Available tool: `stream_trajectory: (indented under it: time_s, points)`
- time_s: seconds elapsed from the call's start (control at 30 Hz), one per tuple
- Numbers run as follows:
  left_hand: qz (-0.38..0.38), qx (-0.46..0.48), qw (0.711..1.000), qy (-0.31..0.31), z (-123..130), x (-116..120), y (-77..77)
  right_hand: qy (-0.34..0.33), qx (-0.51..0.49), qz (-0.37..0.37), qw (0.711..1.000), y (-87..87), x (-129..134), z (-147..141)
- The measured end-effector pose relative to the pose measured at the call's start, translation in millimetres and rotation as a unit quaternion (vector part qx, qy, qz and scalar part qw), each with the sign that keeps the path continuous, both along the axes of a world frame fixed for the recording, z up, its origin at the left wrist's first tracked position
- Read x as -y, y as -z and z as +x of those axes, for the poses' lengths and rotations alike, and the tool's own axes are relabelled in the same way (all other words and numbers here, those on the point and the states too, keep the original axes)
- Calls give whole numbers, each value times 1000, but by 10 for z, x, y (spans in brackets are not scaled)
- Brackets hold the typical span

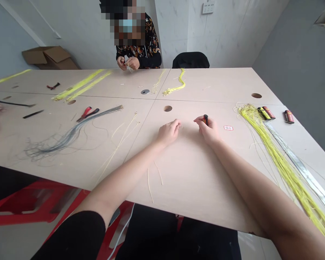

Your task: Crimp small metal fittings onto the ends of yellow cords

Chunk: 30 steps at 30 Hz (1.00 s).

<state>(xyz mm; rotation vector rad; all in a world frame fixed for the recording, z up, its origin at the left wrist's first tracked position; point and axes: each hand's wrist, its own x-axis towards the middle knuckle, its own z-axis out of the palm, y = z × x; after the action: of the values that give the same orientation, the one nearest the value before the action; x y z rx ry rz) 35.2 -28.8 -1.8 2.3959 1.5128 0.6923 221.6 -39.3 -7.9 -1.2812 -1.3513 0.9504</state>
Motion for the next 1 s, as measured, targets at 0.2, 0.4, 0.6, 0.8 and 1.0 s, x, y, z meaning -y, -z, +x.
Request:
stream_trajectory:
  time_s: [0.2, 0.4, 0.6, 0.8, 1.0]
  points:
    - [-22, 59, 995, 79, -119, -36, 36, -59, 54, -4, 997, -66, 44, -31]
    - [-18, 75, 993, 88, -105, -48, 49, -97, 107, -17, 989, -146, 118, -72]
    - [-12, 63, 993, 101, -95, -30, 40, -119, 165, 5, 979, -156, 132, -98]
    - [8, 53, 993, 104, -86, -15, 54, -121, 181, 8, 976, -123, 104, -84]
    - [14, 35, 993, 113, -74, 7, 51, -131, 199, 21, 971, -125, 105, -86]
